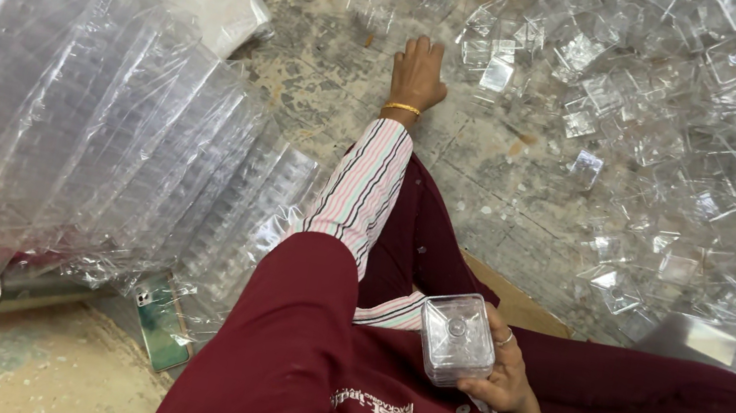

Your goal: The person sits on the floor among large piles of clear plastic clamshell containers and nests them one at a time, pressing each container into a growing stack held on their lap, then sets completed stacks aside with the other piles.

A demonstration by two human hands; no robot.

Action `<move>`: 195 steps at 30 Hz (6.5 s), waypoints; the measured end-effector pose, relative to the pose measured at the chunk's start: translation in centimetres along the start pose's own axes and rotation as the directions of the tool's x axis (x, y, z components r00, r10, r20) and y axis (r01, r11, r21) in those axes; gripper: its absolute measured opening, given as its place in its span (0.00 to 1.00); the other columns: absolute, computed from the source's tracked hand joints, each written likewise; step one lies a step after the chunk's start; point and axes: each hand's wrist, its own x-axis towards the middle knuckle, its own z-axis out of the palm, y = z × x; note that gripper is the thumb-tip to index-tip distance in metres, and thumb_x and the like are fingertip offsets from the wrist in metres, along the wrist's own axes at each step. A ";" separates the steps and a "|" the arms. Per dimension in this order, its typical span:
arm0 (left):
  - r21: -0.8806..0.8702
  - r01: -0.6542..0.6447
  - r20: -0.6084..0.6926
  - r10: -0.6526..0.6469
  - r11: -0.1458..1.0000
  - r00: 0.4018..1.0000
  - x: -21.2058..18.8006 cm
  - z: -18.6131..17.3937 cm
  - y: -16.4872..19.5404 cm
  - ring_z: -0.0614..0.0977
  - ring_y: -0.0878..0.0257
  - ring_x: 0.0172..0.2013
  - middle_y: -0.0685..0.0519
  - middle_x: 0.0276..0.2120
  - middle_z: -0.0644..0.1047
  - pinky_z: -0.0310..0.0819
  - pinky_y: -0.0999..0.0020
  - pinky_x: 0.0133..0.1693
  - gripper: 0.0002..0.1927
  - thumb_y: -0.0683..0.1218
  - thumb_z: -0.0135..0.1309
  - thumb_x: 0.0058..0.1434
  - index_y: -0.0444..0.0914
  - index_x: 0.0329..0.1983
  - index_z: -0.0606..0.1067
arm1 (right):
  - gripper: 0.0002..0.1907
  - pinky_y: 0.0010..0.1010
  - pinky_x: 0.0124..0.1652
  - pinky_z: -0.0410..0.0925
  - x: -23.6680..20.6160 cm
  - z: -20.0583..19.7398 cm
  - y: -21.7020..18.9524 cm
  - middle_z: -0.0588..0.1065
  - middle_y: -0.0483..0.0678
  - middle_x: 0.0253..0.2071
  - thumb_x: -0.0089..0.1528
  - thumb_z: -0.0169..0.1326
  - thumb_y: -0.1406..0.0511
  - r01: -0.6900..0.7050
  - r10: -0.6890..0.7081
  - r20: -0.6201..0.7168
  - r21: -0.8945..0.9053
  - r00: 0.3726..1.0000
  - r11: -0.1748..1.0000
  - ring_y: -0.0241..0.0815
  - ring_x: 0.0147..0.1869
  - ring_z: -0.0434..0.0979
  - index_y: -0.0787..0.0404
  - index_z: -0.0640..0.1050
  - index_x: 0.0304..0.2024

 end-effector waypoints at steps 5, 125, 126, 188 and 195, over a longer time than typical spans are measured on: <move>-0.403 -0.059 -0.340 -0.090 0.913 0.936 -0.6 -1.0 -0.2 0.73 0.53 0.50 0.53 0.48 0.75 0.69 0.53 0.53 0.51 0.47 0.72 0.42 0.49 0.69 0.59 | 0.55 0.41 0.67 0.66 1.2 1.6 -0.7 0.66 0.59 0.69 0.55 0.68 0.71 0.067 -0.067 0.034 -0.015 0.997 0.998 0.48 0.71 0.70 0.67 0.50 0.77; -0.787 -0.290 0.119 0.595 0.545 0.795 -28.0 -10.8 4.0 0.80 0.54 0.53 0.45 0.53 0.76 0.76 0.62 0.52 0.40 0.47 0.70 0.51 0.38 0.64 0.64 | 0.31 0.62 0.72 0.45 8.1 8.1 -27.9 0.64 0.46 0.67 0.75 0.33 0.42 0.211 0.206 0.666 0.075 0.717 -0.975 0.47 0.72 0.62 0.46 0.57 0.75; -0.808 -0.227 0.153 0.566 0.544 0.810 -28.6 -9.6 4.6 0.80 0.55 0.52 0.46 0.52 0.76 0.76 0.63 0.52 0.39 0.46 0.69 0.51 0.38 0.64 0.63 | 0.31 0.65 0.72 0.41 8.1 9.4 -27.7 0.63 0.44 0.66 0.74 0.31 0.42 0.189 0.207 0.657 0.099 0.724 -0.977 0.45 0.73 0.59 0.48 0.59 0.73; -0.842 0.059 0.298 0.371 0.536 0.880 -31.4 7.4 0.2 0.77 0.52 0.59 0.45 0.59 0.76 0.71 0.59 0.59 0.28 0.47 0.61 0.61 0.36 0.63 0.71 | 0.17 0.34 0.51 0.67 -9.5 -17.1 -24.6 0.77 0.35 0.46 0.65 0.61 0.61 -0.412 -0.273 -0.331 -0.489 0.903 -0.769 0.38 0.51 0.72 0.41 0.80 0.56; -0.799 0.040 0.332 0.385 0.599 0.861 -32.9 7.8 -0.7 0.77 0.52 0.59 0.45 0.59 0.76 0.71 0.58 0.59 0.27 0.48 0.61 0.61 0.36 0.63 0.72 | 0.07 0.31 0.46 0.65 -10.9 -16.8 -24.5 0.71 0.40 0.37 0.63 0.60 0.65 -0.535 -0.402 -0.352 -0.542 0.845 -0.648 0.41 0.48 0.69 0.54 0.74 0.33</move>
